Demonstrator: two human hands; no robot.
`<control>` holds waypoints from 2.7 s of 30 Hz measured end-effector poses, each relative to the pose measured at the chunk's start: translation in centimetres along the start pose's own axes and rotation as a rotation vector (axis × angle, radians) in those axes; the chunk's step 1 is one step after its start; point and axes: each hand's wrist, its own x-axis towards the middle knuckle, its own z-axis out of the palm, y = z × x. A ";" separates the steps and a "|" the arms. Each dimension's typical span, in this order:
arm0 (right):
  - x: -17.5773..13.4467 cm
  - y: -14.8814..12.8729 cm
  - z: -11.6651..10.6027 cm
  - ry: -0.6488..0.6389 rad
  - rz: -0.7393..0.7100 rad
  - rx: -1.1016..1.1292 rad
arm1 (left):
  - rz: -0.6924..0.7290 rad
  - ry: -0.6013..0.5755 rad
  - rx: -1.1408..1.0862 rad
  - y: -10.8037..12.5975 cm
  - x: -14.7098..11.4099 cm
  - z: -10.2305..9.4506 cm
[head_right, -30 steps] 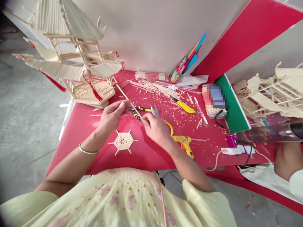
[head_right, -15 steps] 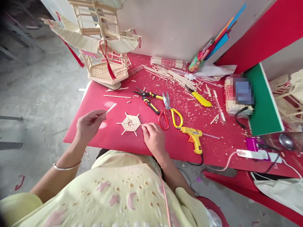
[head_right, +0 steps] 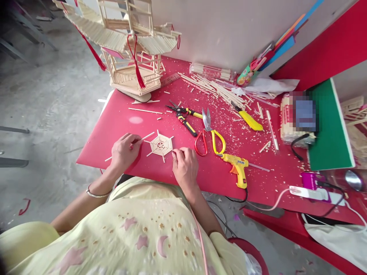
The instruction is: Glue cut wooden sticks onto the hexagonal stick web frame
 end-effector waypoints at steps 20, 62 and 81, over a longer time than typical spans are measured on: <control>0.6 0.0 0.4 -0.032 -0.002 -0.005 | 0.065 0.042 0.057 0.3 0.4 1.3; 0.6 0.2 0.6 0.000 -0.024 0.002 | 0.192 0.177 0.060 0.5 0.0 2.8; 0.5 0.2 0.6 0.001 -0.015 0.008 | 0.214 0.182 0.076 0.3 0.0 2.7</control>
